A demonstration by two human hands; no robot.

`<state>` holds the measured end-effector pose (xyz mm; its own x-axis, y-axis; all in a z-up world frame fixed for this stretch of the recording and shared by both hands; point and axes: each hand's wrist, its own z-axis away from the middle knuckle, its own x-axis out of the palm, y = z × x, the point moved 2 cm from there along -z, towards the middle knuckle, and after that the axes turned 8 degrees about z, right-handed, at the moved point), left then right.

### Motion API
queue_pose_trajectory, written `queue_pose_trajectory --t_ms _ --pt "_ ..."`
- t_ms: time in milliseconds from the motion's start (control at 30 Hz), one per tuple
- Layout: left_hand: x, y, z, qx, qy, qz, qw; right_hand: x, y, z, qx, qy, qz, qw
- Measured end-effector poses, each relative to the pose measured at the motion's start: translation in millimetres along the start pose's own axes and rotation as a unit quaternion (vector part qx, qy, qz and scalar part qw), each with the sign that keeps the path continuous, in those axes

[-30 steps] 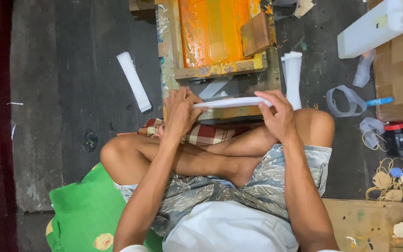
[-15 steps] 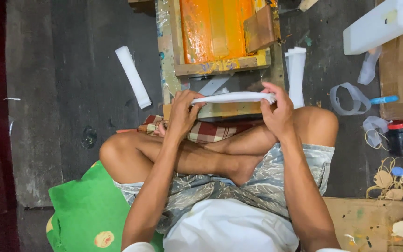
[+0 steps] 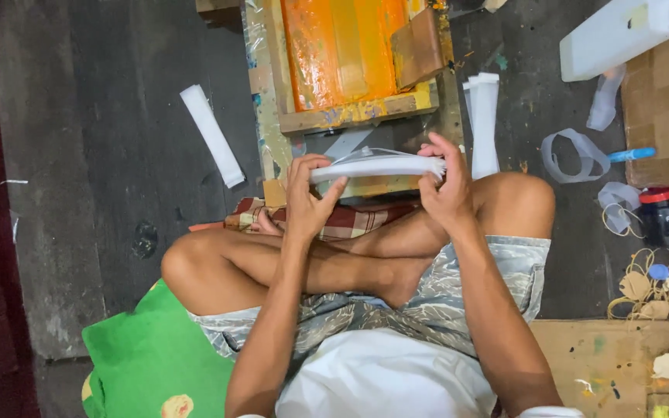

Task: Manual screen printing of orange ink onto small white material strips using a squeegee and a screen frame.

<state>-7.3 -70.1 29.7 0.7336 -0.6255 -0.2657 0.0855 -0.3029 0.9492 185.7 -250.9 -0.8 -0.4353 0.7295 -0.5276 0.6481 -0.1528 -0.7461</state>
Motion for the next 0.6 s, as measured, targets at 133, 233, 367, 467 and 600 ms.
queue_pose_trajectory --t_ms 133,233,367,467,600 --pt "7 -3 4 -0.027 0.018 -0.010 0.999 7 0 1 -0.007 0.024 0.039 0.999" --pt "6 -10 6 -0.023 0.018 -0.037 0.999 7 5 3 -0.001 0.031 0.030 0.999" --pt "0 0 3 -0.058 0.021 0.026 0.998 3 7 2 0.051 0.035 -0.038 0.997" --pt "-9 21 -7 -0.111 0.011 0.045 0.993 -14 -5 -11 0.106 0.021 -0.103 0.989" --pt "-9 -10 -11 -0.139 -0.022 -0.215 0.966 -23 -13 -24 0.149 -0.048 0.132 0.979"
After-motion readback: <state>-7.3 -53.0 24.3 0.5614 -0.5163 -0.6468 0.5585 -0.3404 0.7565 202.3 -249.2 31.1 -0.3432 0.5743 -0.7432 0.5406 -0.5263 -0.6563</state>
